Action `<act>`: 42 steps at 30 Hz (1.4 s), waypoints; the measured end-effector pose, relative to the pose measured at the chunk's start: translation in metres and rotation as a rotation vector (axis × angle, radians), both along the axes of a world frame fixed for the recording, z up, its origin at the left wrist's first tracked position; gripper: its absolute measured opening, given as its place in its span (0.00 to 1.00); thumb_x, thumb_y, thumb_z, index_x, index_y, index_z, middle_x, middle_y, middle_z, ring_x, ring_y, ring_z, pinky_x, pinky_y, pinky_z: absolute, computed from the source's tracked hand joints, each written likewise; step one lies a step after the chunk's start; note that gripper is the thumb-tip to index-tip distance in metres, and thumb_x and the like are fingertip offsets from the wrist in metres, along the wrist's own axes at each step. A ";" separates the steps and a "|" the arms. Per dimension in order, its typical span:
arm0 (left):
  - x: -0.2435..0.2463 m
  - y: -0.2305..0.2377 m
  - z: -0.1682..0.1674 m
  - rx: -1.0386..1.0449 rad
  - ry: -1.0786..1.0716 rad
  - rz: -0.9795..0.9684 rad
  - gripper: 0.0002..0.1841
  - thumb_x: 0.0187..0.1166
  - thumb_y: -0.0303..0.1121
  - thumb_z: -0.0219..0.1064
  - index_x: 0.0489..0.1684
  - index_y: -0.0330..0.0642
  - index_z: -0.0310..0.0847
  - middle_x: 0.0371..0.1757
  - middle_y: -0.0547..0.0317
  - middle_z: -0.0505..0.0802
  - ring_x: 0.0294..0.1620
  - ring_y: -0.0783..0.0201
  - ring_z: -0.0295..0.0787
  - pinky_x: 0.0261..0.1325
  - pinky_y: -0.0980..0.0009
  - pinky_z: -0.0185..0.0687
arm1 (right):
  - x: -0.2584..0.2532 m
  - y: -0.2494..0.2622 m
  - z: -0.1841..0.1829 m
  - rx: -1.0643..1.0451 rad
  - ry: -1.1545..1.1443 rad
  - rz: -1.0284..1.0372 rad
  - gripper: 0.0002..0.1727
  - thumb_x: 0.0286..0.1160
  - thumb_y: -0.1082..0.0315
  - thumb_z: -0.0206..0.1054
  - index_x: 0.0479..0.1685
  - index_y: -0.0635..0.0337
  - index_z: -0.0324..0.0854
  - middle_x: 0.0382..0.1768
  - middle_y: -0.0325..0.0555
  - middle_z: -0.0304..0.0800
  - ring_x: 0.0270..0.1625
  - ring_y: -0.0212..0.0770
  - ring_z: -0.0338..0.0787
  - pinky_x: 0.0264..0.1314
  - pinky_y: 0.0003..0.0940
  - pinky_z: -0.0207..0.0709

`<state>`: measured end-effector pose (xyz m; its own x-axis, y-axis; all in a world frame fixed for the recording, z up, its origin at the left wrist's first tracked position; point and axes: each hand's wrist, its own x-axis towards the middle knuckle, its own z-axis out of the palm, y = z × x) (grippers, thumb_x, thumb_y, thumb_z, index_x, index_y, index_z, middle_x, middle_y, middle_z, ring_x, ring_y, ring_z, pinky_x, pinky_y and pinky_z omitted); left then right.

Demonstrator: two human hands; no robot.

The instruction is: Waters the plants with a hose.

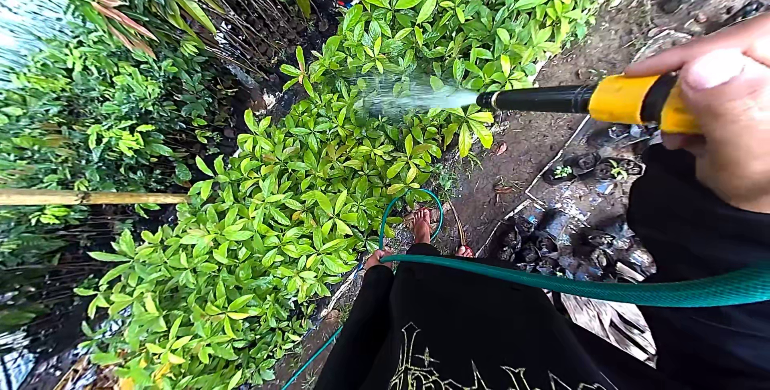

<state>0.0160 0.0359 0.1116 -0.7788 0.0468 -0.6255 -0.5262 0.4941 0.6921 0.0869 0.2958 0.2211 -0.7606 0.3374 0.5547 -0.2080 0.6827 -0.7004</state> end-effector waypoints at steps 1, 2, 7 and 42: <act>0.000 -0.001 0.000 -0.004 0.001 -0.003 0.10 0.85 0.14 0.54 0.41 0.08 0.77 0.57 0.23 0.87 0.61 0.55 0.80 0.66 0.78 0.71 | 0.000 0.001 0.000 0.004 -0.010 0.009 0.20 0.85 0.54 0.59 0.48 0.61 0.89 0.31 0.31 0.89 0.23 0.15 0.77 0.23 0.14 0.69; 0.001 -0.001 -0.002 -0.011 -0.001 -0.006 0.10 0.85 0.14 0.54 0.41 0.08 0.77 0.57 0.23 0.87 0.61 0.55 0.81 0.66 0.78 0.71 | -0.001 0.001 0.000 0.007 -0.015 0.016 0.20 0.85 0.54 0.59 0.48 0.61 0.89 0.31 0.32 0.89 0.23 0.16 0.77 0.22 0.15 0.69; -0.013 0.012 0.001 -0.048 -0.241 -0.146 0.21 0.93 0.20 0.46 0.79 0.12 0.60 0.87 0.29 0.68 0.92 0.50 0.58 0.90 0.70 0.49 | 0.002 -0.001 0.006 0.037 -0.048 0.038 0.21 0.86 0.52 0.58 0.51 0.59 0.89 0.32 0.30 0.88 0.24 0.16 0.76 0.22 0.14 0.69; -0.016 -0.035 -0.036 -0.405 -0.079 -0.099 0.10 0.84 0.19 0.61 0.40 0.13 0.79 0.40 0.31 0.88 0.42 0.56 0.80 0.53 0.75 0.76 | -0.034 -0.014 0.022 0.043 0.045 0.122 0.20 0.86 0.52 0.58 0.56 0.57 0.89 0.33 0.29 0.88 0.26 0.17 0.78 0.23 0.15 0.71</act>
